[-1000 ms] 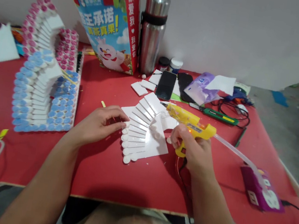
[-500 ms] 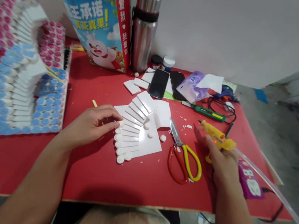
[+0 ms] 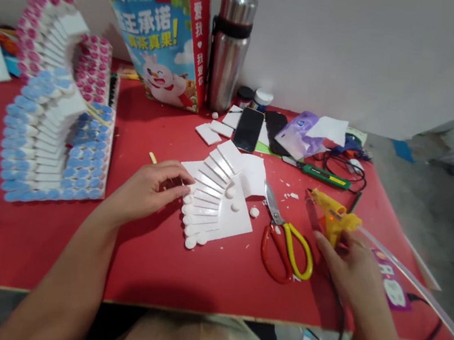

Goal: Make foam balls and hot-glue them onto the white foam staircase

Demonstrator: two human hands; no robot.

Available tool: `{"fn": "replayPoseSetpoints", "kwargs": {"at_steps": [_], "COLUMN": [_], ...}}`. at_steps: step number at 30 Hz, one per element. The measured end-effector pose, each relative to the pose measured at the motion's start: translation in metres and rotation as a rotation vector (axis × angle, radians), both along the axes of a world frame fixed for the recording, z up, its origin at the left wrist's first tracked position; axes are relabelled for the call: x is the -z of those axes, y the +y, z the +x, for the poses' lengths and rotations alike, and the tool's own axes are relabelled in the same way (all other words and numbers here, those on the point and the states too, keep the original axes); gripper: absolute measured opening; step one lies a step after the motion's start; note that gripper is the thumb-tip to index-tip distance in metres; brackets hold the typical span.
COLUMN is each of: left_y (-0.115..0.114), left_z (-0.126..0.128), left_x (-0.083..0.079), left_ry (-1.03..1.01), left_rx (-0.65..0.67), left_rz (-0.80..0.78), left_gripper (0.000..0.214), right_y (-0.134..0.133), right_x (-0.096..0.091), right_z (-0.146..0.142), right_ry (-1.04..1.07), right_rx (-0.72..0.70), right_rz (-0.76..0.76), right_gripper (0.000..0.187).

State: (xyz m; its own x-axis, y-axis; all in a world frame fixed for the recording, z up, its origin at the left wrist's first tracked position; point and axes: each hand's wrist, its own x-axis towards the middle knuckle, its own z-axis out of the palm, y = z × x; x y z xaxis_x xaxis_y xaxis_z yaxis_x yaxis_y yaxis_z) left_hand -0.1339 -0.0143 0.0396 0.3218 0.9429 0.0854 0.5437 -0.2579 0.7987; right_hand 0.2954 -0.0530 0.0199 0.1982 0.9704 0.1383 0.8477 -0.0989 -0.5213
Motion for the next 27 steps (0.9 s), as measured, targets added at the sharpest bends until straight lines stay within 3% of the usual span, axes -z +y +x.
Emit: {"fn": "replayPoseSetpoints", "kwargs": {"at_steps": [4, 8, 12, 15, 20, 27], "left_y": [0.0, -0.001, -0.003, -0.005, -0.004, -0.004], "left_z": [0.001, 0.001, 0.002, 0.004, 0.006, 0.007], "left_x": [0.001, 0.001, 0.002, 0.001, 0.002, 0.003], "left_ry": [-0.02, -0.037, -0.086, -0.134, -0.205, -0.271], "left_rx": [-0.012, -0.026, -0.051, -0.066, -0.092, -0.122], "left_rz": [-0.015, -0.033, -0.094, -0.125, -0.189, -0.234], "left_gripper": [0.022, 0.022, 0.024, 0.023, 0.024, 0.023], "right_y": [-0.046, -0.062, -0.02, 0.025, 0.066, 0.072], "right_x": [-0.014, -0.038, -0.05, -0.049, -0.048, -0.053], "right_z": [-0.022, -0.078, -0.15, -0.192, -0.22, -0.226], "right_ry": [-0.325, -0.198, 0.002, 0.085, -0.07, -0.208], "right_rx": [-0.021, -0.24, -0.607, -0.832, -0.936, -0.969], "right_rz": [0.036, 0.058, 0.144, 0.097, -0.076, -0.164], "right_gripper": [0.062, 0.031, 0.023, 0.029, 0.024, 0.022]}}
